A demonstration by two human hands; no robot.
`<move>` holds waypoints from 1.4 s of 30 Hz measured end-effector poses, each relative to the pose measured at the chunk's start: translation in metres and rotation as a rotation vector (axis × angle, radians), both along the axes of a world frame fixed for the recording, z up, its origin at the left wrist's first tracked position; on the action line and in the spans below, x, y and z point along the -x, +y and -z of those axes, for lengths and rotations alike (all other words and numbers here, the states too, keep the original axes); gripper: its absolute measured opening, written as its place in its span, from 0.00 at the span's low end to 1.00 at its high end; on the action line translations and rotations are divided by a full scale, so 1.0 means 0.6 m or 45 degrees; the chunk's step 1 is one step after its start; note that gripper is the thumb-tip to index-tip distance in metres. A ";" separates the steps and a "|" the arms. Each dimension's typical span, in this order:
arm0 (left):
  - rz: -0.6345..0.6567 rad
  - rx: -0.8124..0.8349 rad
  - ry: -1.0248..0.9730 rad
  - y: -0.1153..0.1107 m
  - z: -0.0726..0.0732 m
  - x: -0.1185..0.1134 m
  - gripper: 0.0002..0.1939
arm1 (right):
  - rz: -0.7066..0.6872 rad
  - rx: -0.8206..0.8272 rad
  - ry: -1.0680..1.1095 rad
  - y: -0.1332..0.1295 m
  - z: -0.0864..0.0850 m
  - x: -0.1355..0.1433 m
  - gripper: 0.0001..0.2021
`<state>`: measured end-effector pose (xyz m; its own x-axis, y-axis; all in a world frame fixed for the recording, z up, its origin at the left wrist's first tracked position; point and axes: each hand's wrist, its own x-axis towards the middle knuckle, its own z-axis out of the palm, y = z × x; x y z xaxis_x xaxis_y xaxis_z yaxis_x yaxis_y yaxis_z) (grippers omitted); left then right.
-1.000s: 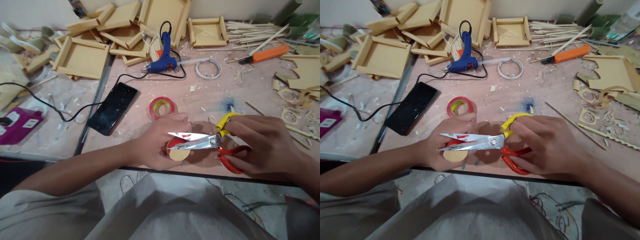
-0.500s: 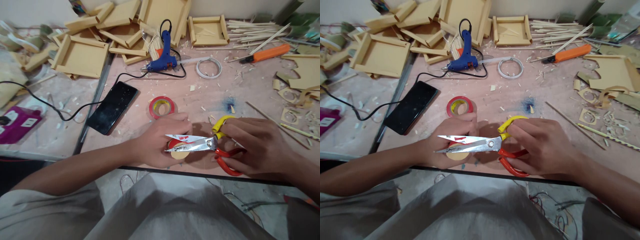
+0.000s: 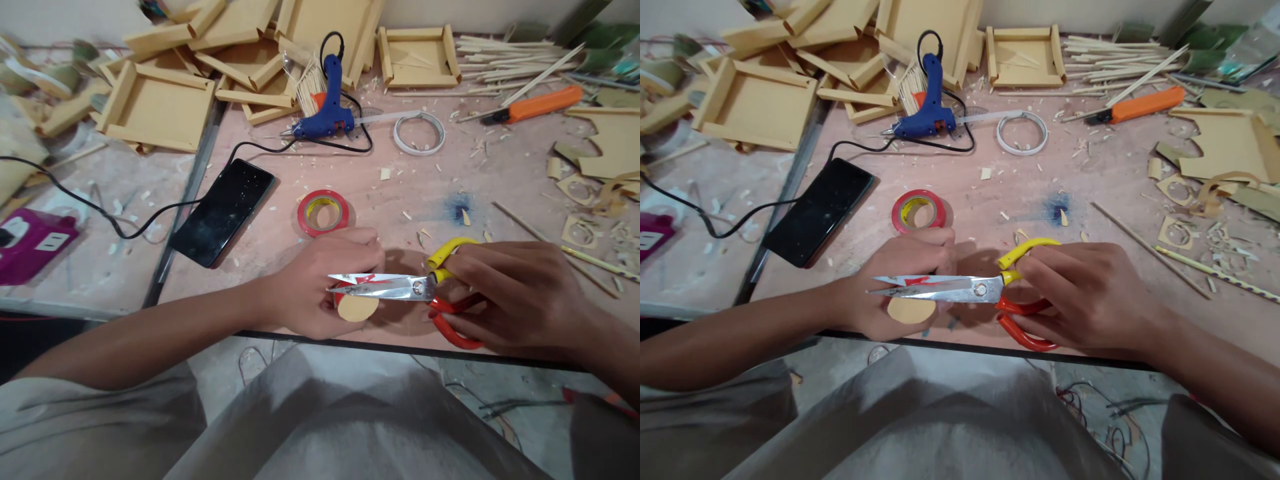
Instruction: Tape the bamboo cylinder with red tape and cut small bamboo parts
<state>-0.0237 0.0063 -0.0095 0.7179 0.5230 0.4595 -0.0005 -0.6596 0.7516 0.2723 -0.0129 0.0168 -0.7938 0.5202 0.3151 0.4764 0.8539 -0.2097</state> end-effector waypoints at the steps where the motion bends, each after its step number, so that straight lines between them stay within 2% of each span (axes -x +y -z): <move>1: -0.005 -0.015 0.010 0.000 0.000 0.000 0.12 | 0.007 0.006 -0.006 0.000 -0.001 -0.001 0.09; 6: -0.070 -0.026 0.060 -0.009 -0.005 0.004 0.11 | 0.118 0.085 0.107 0.005 -0.008 -0.002 0.12; 10: -0.036 -0.018 -0.020 -0.010 -0.005 0.007 0.09 | 0.189 0.097 0.057 0.011 -0.012 -0.003 0.10; 17: -0.039 -0.082 -0.072 -0.001 0.013 -0.002 0.13 | 0.091 0.105 -0.001 0.012 -0.006 0.001 0.11; 23: -0.032 -0.006 -0.024 0.000 0.001 0.000 0.12 | 0.050 0.103 0.015 0.013 -0.003 0.005 0.12; 26: -0.013 0.188 -0.077 -0.002 -0.001 0.007 0.11 | 0.134 0.124 0.042 0.014 -0.004 0.003 0.10; 30: -0.117 0.763 -0.366 -0.011 0.003 0.001 0.17 | 0.303 0.117 0.140 0.022 -0.005 -0.003 0.07; 32: -0.170 0.952 -0.535 -0.015 0.003 -0.007 0.16 | 0.417 0.099 0.139 0.030 -0.005 -0.006 0.06; 35: -0.152 1.098 -0.659 -0.016 -0.001 -0.018 0.15 | 0.544 0.079 0.085 0.041 -0.003 -0.009 0.08; 42: -0.191 1.264 -0.698 -0.005 -0.007 -0.019 0.17 | 0.654 0.184 -0.096 0.057 0.002 -0.012 0.08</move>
